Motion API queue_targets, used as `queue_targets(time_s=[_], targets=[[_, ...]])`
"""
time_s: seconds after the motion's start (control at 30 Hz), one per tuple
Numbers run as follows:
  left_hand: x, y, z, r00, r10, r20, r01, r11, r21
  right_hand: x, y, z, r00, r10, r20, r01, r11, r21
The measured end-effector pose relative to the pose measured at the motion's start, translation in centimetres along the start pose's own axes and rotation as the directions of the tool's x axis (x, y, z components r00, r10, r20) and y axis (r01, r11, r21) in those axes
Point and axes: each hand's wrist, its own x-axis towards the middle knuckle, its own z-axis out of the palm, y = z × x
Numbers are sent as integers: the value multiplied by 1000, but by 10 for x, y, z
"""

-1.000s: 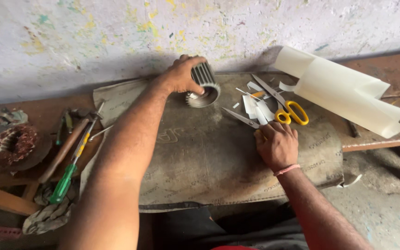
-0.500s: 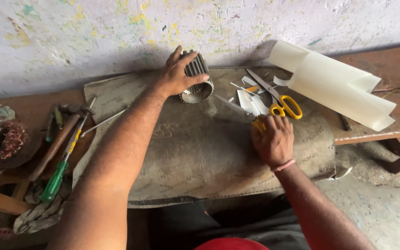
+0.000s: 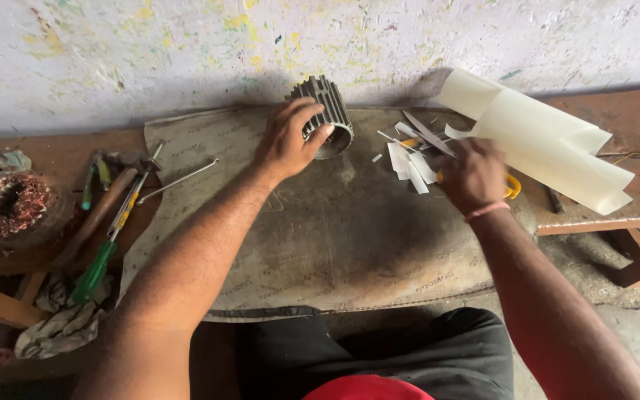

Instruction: The person cuts strips of white insulating material using scissors and inserts them into the slots of an electric motor stator by hand.

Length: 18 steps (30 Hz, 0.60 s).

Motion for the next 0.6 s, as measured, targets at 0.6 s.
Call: queue_targets(time_s=[0.6], targets=[[-49, 71, -14, 998, 40, -41, -50, 952, -302, 49, -17, 41, 975, 171, 146, -215, 895, 391]])
